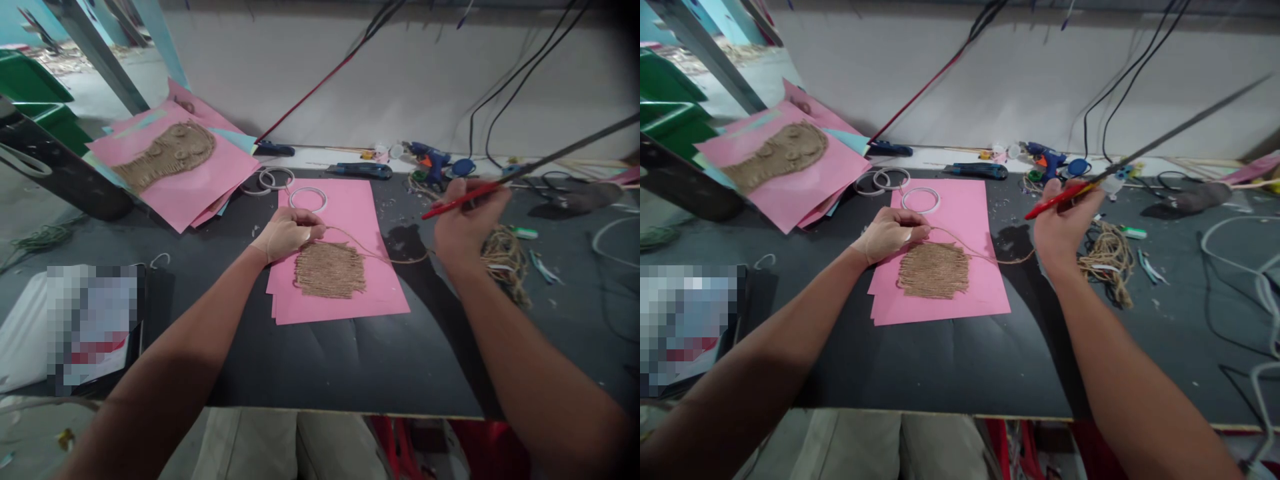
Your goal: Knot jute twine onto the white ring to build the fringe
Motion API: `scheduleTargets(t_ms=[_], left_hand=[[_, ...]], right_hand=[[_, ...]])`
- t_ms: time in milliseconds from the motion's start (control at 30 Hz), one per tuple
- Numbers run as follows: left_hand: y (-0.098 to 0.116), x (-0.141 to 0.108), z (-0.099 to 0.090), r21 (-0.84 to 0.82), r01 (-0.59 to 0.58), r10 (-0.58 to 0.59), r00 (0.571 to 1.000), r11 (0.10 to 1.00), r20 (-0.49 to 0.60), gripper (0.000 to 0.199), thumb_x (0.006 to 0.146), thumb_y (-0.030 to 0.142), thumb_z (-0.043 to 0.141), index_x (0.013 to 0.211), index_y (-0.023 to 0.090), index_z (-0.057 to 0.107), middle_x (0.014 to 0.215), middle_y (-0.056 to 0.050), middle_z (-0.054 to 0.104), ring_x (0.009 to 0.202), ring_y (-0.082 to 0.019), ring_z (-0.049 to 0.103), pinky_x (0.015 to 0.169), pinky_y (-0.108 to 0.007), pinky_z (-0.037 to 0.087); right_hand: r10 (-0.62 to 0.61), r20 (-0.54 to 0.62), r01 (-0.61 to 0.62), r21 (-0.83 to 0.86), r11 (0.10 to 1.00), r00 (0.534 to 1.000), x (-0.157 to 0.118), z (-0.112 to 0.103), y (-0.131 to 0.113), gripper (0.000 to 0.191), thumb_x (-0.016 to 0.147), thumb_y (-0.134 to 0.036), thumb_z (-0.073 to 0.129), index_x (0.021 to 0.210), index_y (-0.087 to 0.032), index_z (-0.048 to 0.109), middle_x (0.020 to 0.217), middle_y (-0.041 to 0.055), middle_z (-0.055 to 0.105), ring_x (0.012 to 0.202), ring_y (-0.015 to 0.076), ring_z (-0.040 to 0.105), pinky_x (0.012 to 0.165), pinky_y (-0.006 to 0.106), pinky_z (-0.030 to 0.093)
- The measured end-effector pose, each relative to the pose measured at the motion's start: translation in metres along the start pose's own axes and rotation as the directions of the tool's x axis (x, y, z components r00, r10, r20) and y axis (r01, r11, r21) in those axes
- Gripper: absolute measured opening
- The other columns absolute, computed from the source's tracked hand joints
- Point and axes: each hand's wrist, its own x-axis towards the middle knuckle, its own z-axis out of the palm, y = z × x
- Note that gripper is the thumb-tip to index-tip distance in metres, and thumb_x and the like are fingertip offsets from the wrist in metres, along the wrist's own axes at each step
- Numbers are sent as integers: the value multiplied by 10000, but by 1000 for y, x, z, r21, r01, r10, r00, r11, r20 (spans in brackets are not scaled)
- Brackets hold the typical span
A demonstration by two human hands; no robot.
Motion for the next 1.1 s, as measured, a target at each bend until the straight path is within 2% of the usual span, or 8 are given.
scheduleTargets(t_ms=[100, 233, 333, 600, 733, 833, 967, 1100], left_hand=[[1, 0, 0, 9, 7, -7, 1000, 1000, -16, 150, 760, 276, 695, 785, 138, 748, 716, -58, 693, 610, -117, 577, 571, -251, 451], [0, 1, -1, 46, 2, -1, 1000, 999, -28, 149, 756, 267, 683, 781, 136, 750, 679, -45, 676, 579, -109, 546, 555, -251, 431], [-1, 1, -1, 75, -21, 23, 999, 997, -22, 160, 758, 274, 679, 776, 135, 754, 670, -38, 674, 581, -106, 545, 555, -246, 424], [-1, 2, 2, 0, 33, -33, 993, 999, -109, 171, 758, 277, 693, 811, 127, 756, 694, -59, 697, 622, -123, 611, 547, -230, 469], [0, 2, 1, 11, 38, -37, 994, 999, -107, 166, 752, 271, 701, 806, 125, 757, 706, -66, 708, 657, -138, 637, 564, -231, 486], [2, 2, 1, 30, 39, -35, 993, 999, -113, 153, 751, 257, 691, 800, 128, 758, 695, -60, 704, 649, -134, 630, 563, -230, 482], [4, 1, 2, 12, 45, -44, 992, 999, -121, 139, 745, 242, 689, 781, 125, 754, 664, -52, 683, 591, -113, 585, 535, -228, 459], [6, 2, 3, -19, 62, -64, 986, 998, -154, 141, 740, 239, 691, 771, 118, 756, 682, -54, 689, 597, -111, 592, 549, -226, 474]], right_hand=[[58, -192, -18, 200, 980, 980, 4, 5, 4, 311, 891, -479, 604, 887, -280, 364, 768, -53, 462, 541, 121, 473, 593, 313, 484], [314, -98, -261, 356, 897, 944, 13, 4, 1, 356, 964, -516, 507, 741, -270, 379, 621, -77, 386, 548, 122, 482, 639, 295, 518], [412, -155, -296, 480, 826, 898, 17, 0, -5, 329, 1030, -379, 445, 732, -253, 385, 633, -71, 413, 560, 99, 499, 655, 263, 522], [129, -279, -2, 414, 910, 951, 3, 3, -26, 274, 1014, -377, 430, 765, -262, 423, 683, -38, 489, 570, 134, 566, 607, 298, 525], [23, -126, 34, 432, 901, 992, -14, 8, -44, 397, 915, -571, 587, 721, -238, 493, 694, -23, 497, 593, 136, 566, 619, 324, 540], [31, 227, -137, 471, 872, 974, -28, 7, -60, 418, 889, -568, 649, 698, -211, 547, 628, -29, 484, 494, 106, 496, 476, 277, 457], [92, 636, -416, 382, 825, 766, -41, -1, -70, 387, 872, -586, 674, 788, -219, 585, 584, -66, 450, 377, 66, 375, 347, 226, 373], [181, 928, -571, 41, 820, 326, -43, -14, -62, 561, 862, -779, 522, 903, -222, 582, 582, -72, 435, 348, 70, 317, 280, 222, 354]])
